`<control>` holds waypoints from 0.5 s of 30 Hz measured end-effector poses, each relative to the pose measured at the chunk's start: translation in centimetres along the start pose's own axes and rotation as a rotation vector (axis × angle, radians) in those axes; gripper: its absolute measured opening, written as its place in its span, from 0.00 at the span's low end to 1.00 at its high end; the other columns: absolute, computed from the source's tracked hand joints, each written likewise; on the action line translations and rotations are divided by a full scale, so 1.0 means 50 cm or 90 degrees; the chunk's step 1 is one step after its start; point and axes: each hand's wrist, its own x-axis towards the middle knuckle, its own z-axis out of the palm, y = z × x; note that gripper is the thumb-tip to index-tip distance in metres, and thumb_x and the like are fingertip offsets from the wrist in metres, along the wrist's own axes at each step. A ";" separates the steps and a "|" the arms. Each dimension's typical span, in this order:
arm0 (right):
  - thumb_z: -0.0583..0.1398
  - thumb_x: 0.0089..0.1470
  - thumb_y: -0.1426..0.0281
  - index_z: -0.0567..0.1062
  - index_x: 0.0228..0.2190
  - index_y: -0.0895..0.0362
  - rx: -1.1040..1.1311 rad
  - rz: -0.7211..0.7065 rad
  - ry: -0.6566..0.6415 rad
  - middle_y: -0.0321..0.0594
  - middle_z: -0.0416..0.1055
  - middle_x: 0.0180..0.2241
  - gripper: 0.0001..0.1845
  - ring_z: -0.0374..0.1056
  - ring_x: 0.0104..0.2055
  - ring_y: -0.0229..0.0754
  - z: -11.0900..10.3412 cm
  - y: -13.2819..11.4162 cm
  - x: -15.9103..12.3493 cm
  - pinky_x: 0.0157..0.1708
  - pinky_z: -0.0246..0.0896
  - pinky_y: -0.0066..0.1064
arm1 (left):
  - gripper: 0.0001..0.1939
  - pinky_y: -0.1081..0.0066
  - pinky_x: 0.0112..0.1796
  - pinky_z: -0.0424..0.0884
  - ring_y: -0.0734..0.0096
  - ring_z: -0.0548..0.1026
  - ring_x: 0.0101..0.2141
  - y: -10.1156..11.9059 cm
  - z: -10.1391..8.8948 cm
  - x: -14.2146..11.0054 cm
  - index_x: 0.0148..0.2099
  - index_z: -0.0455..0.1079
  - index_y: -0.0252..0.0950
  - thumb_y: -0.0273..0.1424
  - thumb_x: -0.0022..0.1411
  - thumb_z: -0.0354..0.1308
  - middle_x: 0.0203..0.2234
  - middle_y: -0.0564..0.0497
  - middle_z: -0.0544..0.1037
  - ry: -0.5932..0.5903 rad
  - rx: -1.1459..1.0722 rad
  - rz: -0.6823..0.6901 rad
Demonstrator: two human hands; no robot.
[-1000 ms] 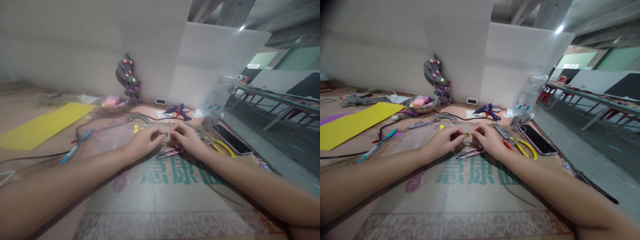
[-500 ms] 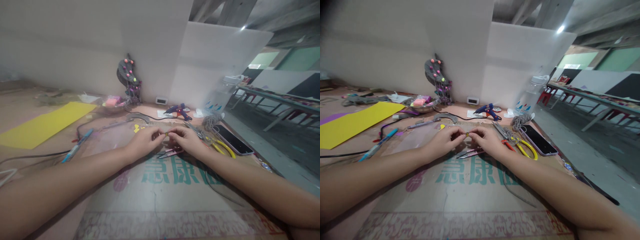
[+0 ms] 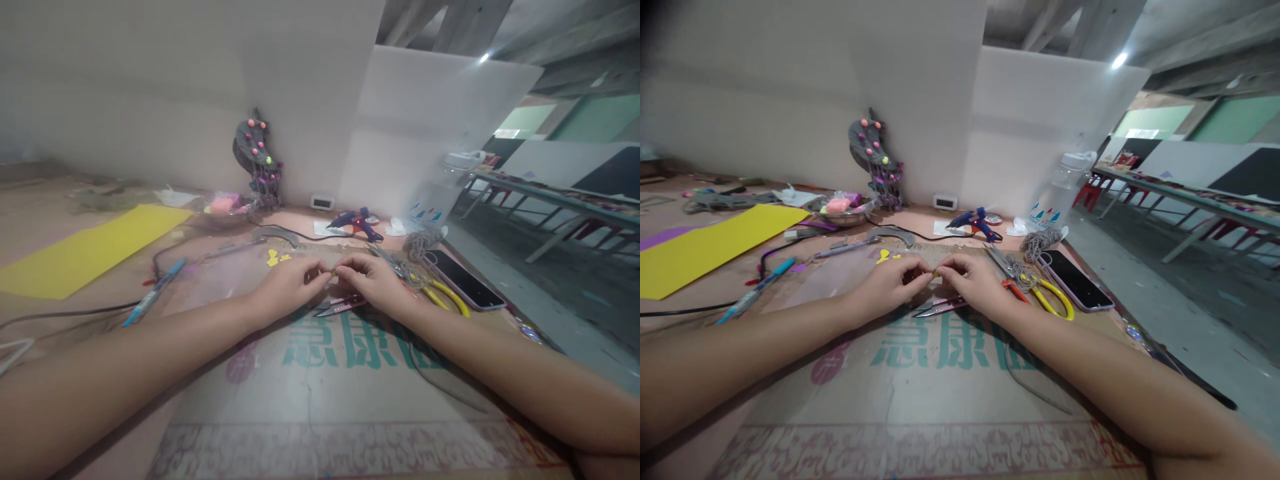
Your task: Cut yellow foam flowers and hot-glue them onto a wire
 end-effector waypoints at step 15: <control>0.58 0.56 0.61 0.74 0.28 0.58 -0.007 -0.015 -0.002 0.35 0.70 0.24 0.13 0.66 0.25 0.36 -0.001 0.003 0.000 0.25 0.61 0.26 | 0.13 0.71 0.30 0.61 0.71 0.71 0.28 0.003 0.001 -0.002 0.36 0.72 0.35 0.36 0.66 0.51 0.27 0.52 0.76 -0.004 -0.001 -0.004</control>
